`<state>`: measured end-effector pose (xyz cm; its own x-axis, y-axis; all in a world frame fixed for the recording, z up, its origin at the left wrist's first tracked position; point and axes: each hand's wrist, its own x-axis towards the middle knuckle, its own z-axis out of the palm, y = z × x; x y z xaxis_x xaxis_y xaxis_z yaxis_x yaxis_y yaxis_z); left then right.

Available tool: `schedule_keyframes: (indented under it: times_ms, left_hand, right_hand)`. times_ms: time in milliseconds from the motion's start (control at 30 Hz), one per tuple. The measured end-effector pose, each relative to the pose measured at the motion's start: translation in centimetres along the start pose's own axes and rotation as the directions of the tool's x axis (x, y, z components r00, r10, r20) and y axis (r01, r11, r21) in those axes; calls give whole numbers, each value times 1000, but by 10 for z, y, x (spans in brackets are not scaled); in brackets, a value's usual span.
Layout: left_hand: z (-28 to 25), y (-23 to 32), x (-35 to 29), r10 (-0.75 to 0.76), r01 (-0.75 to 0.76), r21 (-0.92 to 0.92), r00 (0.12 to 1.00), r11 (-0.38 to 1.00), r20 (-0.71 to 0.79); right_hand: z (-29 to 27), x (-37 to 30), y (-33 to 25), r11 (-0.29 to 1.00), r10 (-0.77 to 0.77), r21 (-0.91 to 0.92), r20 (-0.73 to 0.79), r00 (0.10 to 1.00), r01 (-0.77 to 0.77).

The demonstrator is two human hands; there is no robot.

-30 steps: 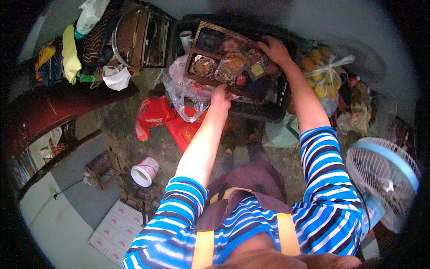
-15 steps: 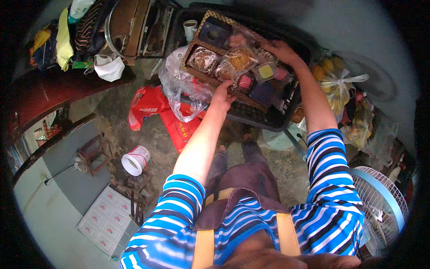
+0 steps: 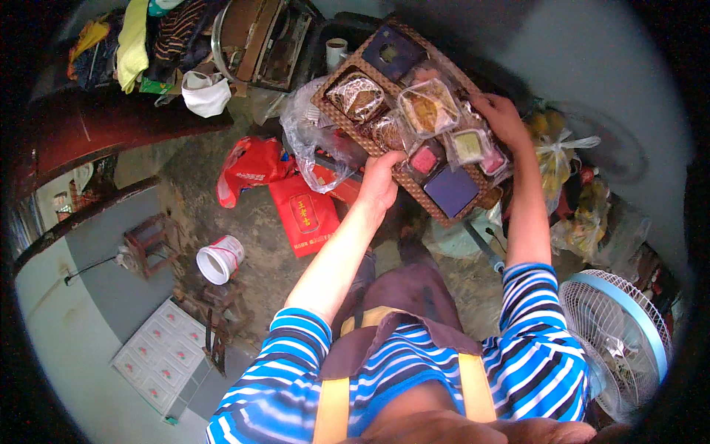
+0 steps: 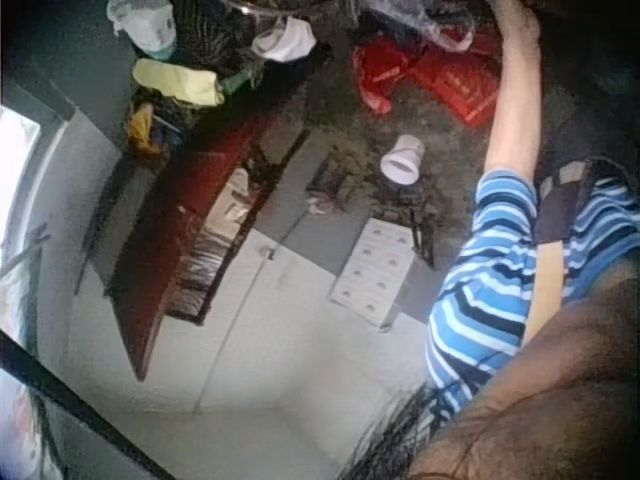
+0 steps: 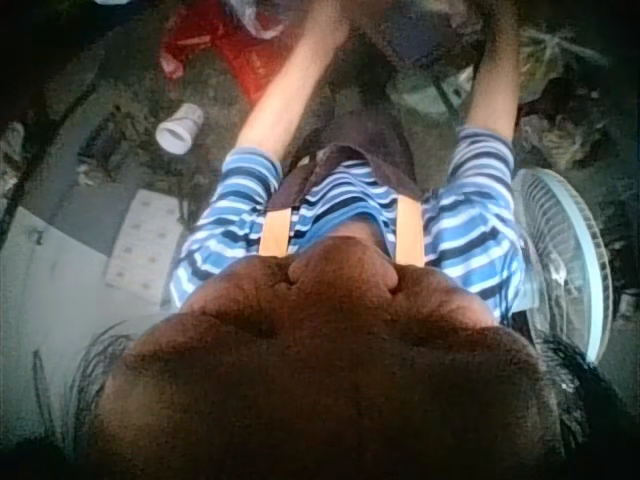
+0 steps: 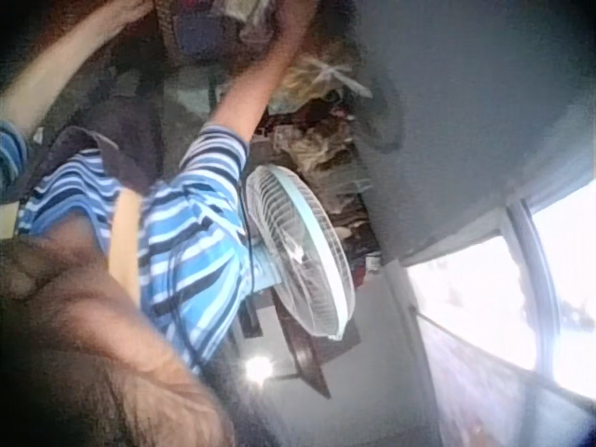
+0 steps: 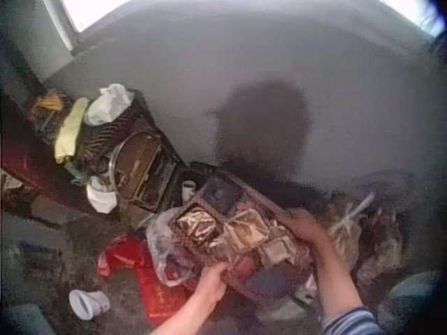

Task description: The person assembles a teal cardboard box by folding and tucking its flaps into place. They then use scissors to trim the edges of the box and place the finished box on a white cabinet. Finally, they pick up a tray of packaged snacks.

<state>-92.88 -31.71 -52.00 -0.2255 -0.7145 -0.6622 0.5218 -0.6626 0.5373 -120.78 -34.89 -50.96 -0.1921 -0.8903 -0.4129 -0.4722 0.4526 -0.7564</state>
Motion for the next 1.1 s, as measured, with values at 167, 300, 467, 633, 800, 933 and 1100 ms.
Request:
schedule_keyframes:
  times_ms: [167, 300, 467, 633, 800, 933, 1100]
  left_hand:
    - [-21, 20, -59, -45, 48, 66, 998, 997, -53]
    - [-57, 35, -116, -18, 22, 19, 982, 1000, -190]
    - [-145, 33, -148, -11, 15, 10, 961, 1000, -276]
    - [-167, 34, -148, -36, -4, -137, 956, 991, -290]
    - [-200, 11, -124, -36, -23, -165, 939, 986, -343]
    - [-204, 3, -119, -36, -29, -187, 942, 982, -334]
    - [-197, 9, -118, -64, -10, -197, 929, 980, -364]
  right_hand:
    - [22, -71, -26, 996, 62, 61, -60, 996, -58]
    - [74, -121, -35, 988, 105, 110, 27, 994, -107]
    - [139, -150, -59, 979, 153, 114, 144, 978, -170]
    - [173, -124, -68, 999, -21, -39, 216, 976, 30]
    - [175, -100, -53, 998, -40, -27, 309, 950, 51]
    - [151, -58, -3, 986, 35, 155, 185, 982, -65]
    - [169, 9, 80, 916, -75, -391, 66, 995, 95]
